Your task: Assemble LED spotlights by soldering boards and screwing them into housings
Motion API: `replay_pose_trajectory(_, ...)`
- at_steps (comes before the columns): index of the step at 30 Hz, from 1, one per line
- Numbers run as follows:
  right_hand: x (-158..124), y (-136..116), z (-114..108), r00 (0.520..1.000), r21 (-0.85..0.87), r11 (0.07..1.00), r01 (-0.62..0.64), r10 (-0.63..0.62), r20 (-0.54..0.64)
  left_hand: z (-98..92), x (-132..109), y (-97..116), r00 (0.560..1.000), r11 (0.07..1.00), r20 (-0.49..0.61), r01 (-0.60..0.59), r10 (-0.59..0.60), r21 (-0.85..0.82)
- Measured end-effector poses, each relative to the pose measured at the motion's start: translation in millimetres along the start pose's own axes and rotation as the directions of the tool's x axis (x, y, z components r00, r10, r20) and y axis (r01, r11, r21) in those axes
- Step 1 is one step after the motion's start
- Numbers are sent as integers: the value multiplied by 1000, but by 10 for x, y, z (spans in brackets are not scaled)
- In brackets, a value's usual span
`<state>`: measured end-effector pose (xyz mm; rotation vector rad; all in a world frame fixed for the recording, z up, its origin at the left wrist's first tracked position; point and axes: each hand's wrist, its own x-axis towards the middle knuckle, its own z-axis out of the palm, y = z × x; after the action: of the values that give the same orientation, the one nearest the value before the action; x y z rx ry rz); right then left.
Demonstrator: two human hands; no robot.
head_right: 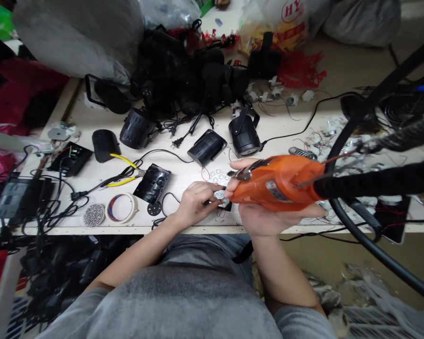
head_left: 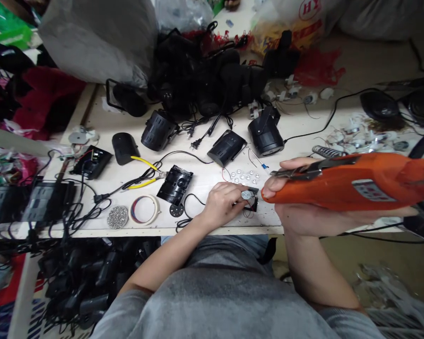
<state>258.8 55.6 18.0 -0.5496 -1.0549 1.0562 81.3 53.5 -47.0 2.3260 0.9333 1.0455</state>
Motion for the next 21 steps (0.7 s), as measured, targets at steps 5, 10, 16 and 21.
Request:
replay_pose_trajectory(5, -30, 40, -13, 1000, -45, 999, -25, 25, 7, -2, -4, 4, 998, 999, 33, 46, -45, -24)
replay_pose_trajectory(10, -9, 37, 30, 996, -68, 994, -81, 83, 22, 17, -2, 12, 999, 998, -28, 33, -35, -53)
replay_pose_trajectory(16, 60, -30, 80, 994, -44, 994, -105, 104, -15, 16, -2, -8, 998, 996, -15, 57, -58, -62)
replay_pose_trajectory(21, -43, -295, 290, 997, -166, 986, -18, 5, -74, -88, -2, 17, 998, 987, -56, 11, -21, -158)
